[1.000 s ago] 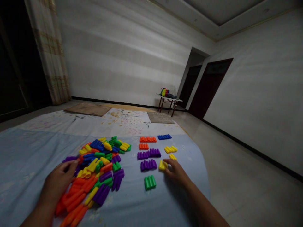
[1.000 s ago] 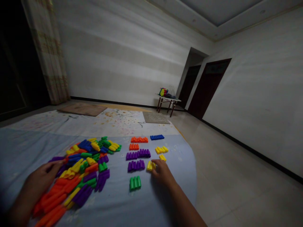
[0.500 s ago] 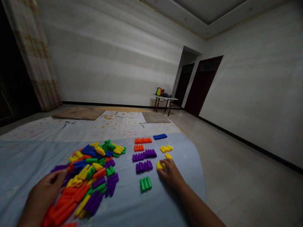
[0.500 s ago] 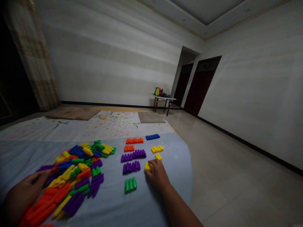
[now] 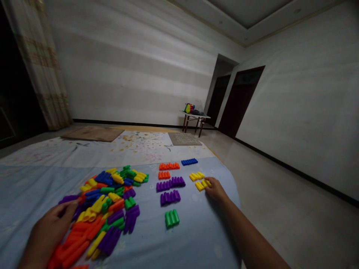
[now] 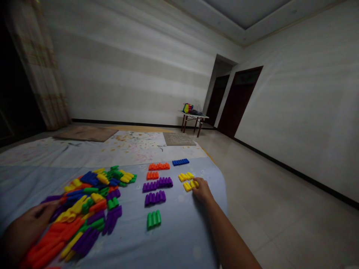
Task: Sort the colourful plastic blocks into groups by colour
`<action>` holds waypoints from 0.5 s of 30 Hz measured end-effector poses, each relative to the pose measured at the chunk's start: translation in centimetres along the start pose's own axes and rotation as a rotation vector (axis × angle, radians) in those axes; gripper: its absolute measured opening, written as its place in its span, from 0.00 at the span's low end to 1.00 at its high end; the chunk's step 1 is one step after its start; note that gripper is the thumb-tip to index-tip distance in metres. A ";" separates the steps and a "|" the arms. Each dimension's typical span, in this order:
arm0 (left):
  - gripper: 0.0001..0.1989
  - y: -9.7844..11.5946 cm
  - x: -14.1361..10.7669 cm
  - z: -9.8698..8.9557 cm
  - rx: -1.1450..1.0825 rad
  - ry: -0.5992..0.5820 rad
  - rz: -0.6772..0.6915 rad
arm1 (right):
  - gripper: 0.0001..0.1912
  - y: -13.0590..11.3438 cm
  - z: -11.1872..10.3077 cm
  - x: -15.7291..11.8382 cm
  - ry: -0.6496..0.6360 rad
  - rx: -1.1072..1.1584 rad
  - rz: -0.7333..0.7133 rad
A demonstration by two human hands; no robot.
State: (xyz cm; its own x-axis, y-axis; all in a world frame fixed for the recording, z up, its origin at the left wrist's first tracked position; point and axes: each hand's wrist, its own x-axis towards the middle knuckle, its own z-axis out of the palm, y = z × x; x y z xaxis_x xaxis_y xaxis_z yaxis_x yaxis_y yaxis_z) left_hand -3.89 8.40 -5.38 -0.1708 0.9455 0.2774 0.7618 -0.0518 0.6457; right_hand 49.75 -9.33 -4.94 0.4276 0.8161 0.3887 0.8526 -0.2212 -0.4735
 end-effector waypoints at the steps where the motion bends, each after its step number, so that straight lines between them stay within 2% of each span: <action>1: 0.21 0.4 -0.2 -0.2 0.003 -0.026 -0.038 | 0.20 0.1 0.2 0.0 -0.012 0.001 -0.005; 3: 0.22 1.2 -0.5 -0.7 0.010 -0.061 -0.099 | 0.22 0.2 0.5 -0.1 -0.025 0.002 -0.012; 7: 0.22 2.5 -1.1 -1.4 -0.031 -0.081 -0.121 | 0.23 0.0 0.5 -0.4 -0.007 -0.014 -0.003; 11: 0.20 2.8 -1.2 -1.5 -0.081 -0.067 -0.087 | 0.20 -1.1 0.2 -1.2 0.027 -0.066 -0.023; 15: 0.20 3.0 -1.7 -1.6 -0.088 -0.049 -0.033 | 0.17 -1.8 0.5 -1.8 -0.018 -0.142 -0.082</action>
State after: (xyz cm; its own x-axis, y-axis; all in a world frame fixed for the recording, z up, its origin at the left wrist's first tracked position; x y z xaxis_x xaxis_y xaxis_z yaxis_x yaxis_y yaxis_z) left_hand -2.30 6.15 -2.77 -0.1621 0.9616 0.2213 0.6983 -0.0467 0.7143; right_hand 47.29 -10.14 -5.13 0.3504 0.8438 0.4065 0.9189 -0.2257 -0.3235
